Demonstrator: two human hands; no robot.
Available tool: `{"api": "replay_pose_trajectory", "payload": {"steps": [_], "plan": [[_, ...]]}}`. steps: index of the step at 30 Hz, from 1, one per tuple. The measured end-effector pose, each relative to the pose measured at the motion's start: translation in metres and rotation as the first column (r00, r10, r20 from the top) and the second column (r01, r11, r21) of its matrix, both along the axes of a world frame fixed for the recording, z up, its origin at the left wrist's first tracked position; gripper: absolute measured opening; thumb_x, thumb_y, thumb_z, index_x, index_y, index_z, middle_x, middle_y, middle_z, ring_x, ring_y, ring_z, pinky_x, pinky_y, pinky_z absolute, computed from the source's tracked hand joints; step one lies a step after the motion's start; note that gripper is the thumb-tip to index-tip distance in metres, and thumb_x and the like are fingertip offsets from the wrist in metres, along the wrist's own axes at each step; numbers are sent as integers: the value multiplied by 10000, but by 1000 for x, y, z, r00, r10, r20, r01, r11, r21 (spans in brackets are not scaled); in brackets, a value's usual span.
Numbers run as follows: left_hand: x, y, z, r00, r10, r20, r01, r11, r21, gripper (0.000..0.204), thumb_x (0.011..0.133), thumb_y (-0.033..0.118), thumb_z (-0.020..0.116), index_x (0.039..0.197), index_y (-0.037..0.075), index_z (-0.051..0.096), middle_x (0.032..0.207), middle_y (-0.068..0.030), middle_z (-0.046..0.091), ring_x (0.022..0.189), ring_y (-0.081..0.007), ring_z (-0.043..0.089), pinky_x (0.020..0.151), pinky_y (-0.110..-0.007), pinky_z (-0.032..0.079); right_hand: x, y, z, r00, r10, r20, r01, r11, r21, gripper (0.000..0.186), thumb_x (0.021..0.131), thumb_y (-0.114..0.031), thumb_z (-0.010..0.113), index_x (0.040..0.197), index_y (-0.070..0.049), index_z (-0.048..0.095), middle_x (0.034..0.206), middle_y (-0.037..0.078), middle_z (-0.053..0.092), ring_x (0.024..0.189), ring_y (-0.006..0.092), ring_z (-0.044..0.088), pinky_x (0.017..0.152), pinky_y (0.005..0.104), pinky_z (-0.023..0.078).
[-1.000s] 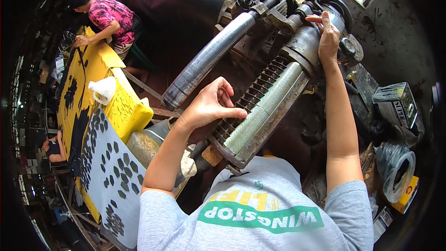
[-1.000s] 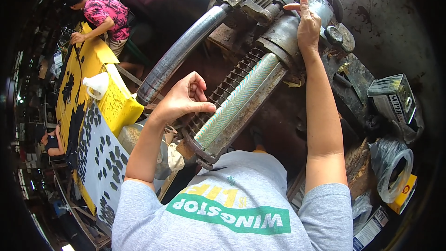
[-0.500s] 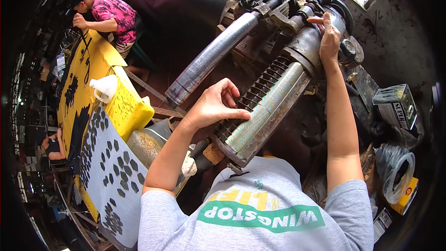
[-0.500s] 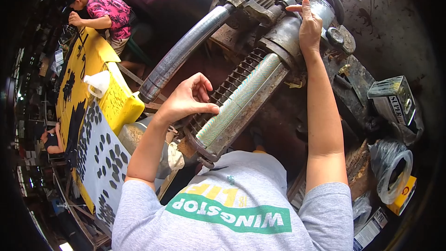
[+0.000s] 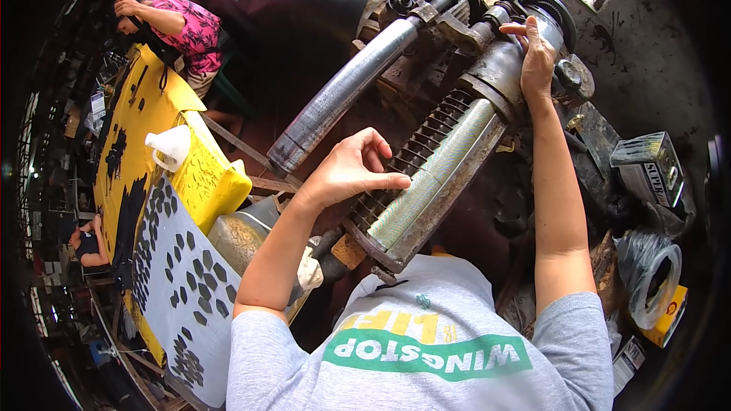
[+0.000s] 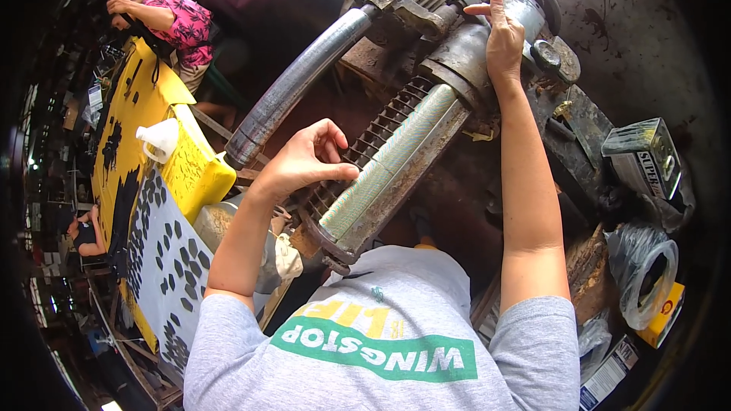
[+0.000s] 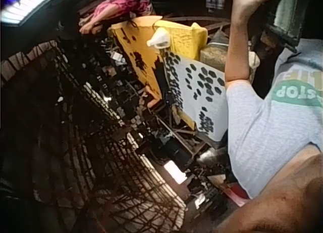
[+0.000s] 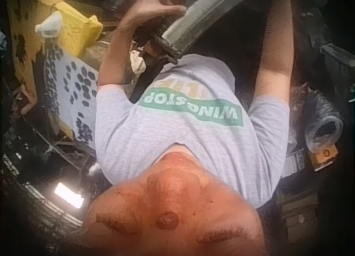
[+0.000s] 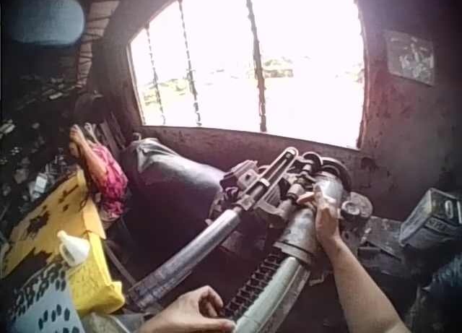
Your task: Adjusting and inspecting the mechanical parts of an industrial leather-splitting or skiving machine before use.
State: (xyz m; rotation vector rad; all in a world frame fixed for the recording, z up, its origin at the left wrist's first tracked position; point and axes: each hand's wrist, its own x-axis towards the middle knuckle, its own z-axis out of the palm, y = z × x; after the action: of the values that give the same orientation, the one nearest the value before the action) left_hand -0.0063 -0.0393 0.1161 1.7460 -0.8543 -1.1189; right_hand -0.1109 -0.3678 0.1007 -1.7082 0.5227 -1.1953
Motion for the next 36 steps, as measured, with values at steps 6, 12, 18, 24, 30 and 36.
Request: {"api": "replay_pose_trajectory", "payload": {"steps": [6, 12, 18, 24, 30, 36], "plan": [[9, 1, -10, 987, -40, -153, 29, 997, -74, 350, 720, 141, 786, 935, 59, 522, 701, 30, 545, 639, -20, 503, 564, -164, 400, 0, 1, 1, 1000, 9, 5, -9, 1000, 16, 591, 973, -439, 347, 840, 10, 708, 832, 109, 644, 893, 193, 566, 971, 336, 374], [18, 13, -22, 904, 75, -420, -103, 994, -44, 462, 770, 126, 741, 1122, 20, 461, 763, -32, 620, 672, -61, 594, 609, -180, 474, 1, 2, 1, 1000, 7, 9, -7, 1000, -3, 575, 976, -421, 357, 835, 14, 706, 821, 101, 645, 879, 176, 566, 971, 317, 373], [4, 5, -10, 994, -47, -102, 33, 991, -133, 486, 719, 108, 778, 1102, 31, 488, 720, 15, 574, 605, -29, 528, 526, -146, 406, -2, 1, 2, 999, 36, 27, -37, 999, 23, 575, 975, -422, 358, 837, 17, 704, 819, 94, 643, 879, 166, 562, 968, 316, 375], [16, 13, -42, 724, 24, -690, -105, 992, -76, 461, 741, 101, 761, 1106, 40, 487, 777, 22, 584, 659, -22, 540, 600, -162, 470, -1, -6, -3, 999, 47, -26, -46, 998, 30, 551, 985, -395, 342, 870, 21, 685, 941, 107, 660, 955, 165, 573, 974, 328, 357], [21, 23, -66, 645, 83, -760, -206, 976, -68, 428, 774, 85, 723, 1124, 30, 482, 835, -11, 608, 742, -71, 609, 679, -212, 534, -1, -5, -2, 998, 40, -43, -40, 999, 6, 544, 986, -384, 346, 870, 29, 680, 934, 114, 662, 955, 164, 578, 965, 322, 367], [9, 23, -33, 843, 164, -512, -202, 979, -19, 321, 851, 212, 656, 1106, 41, 561, 948, -48, 642, 801, -70, 619, 743, -202, 513, -2, -4, 0, 999, 29, -16, -29, 999, 19, 586, 983, -411, 326, 851, 23, 697, 881, 123, 665, 928, 187, 576, 978, 335, 377]]}}
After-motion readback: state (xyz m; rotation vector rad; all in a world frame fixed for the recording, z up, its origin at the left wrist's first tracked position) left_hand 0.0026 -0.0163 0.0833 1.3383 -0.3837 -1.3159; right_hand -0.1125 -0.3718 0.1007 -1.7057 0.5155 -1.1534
